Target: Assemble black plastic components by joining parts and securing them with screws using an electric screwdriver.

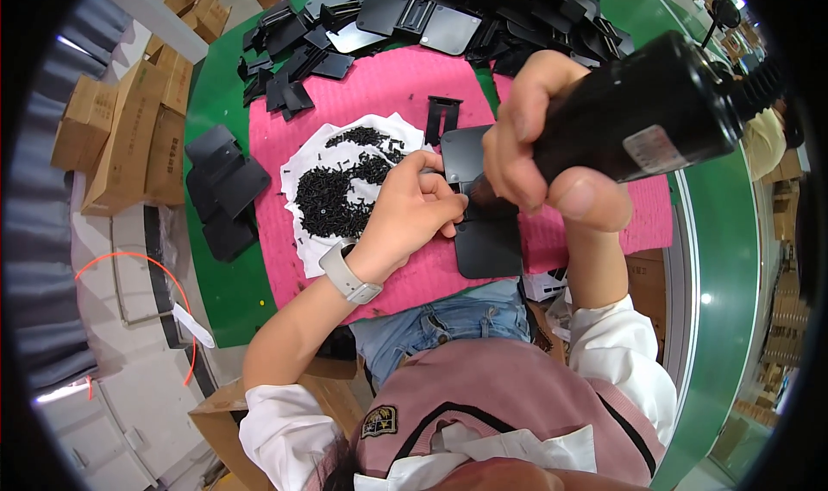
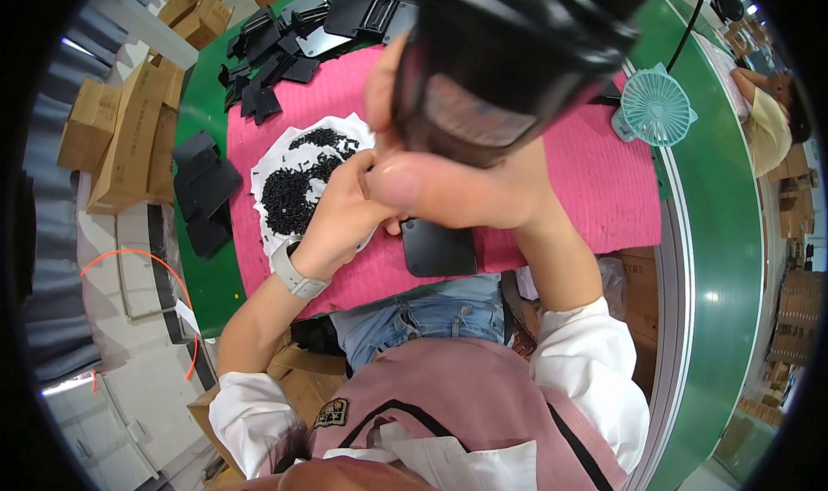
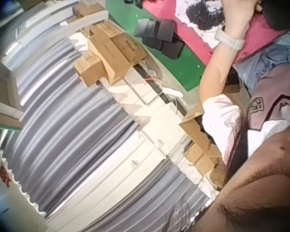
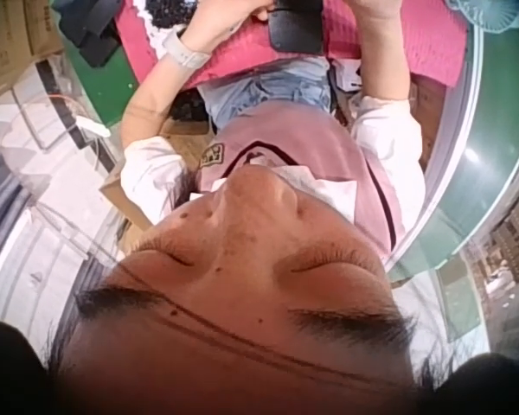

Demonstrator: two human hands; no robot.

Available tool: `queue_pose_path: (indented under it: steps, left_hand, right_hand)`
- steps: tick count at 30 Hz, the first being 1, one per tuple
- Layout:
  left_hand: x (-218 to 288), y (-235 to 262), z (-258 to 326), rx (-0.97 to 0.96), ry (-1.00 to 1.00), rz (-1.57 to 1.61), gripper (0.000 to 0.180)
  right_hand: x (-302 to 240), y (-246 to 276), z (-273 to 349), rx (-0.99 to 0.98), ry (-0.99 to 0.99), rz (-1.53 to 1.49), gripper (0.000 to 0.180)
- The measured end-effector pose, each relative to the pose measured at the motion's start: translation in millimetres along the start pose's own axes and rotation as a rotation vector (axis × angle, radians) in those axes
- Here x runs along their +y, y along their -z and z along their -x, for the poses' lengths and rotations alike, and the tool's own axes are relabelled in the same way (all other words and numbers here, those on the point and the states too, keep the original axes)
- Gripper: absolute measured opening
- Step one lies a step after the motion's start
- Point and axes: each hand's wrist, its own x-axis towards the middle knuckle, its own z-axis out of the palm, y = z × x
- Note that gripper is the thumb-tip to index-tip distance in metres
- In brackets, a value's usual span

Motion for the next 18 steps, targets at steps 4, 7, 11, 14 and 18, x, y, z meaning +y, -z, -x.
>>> queue_pose_path:
  steps: [4,7,11,14,18]
  left_hand:
    - [-11.2,3.2,-0.6,0.011,-0.149,0.043,0.035]
    - [-12.1,3.3,-1.2,-0.018,-0.180,0.037,0.034]
    - [-13.5,3.6,-1.6,-0.016,-0.198,-0.001,0.034]
    - [-13.2,4.5,-0.6,-0.020,-0.187,0.002,0.033]
    - [-10.8,2.5,0.6,-0.013,-0.220,0.004,0.033]
  right_hand:
    - [-1.3,-14.0,0.5,0.036,-0.087,0.021,0.043]
    - [-1.6,-16.5,1.0,0.036,-0.078,0.038,0.043]
    - [1.9,-19.7,1.8,0.030,-0.071,0.051,0.043]
    - [4.9,-20.6,2.4,0.028,-0.067,0.061,0.043]
    - [9.2,-19.7,4.3,0.030,-0.060,0.071,0.043]
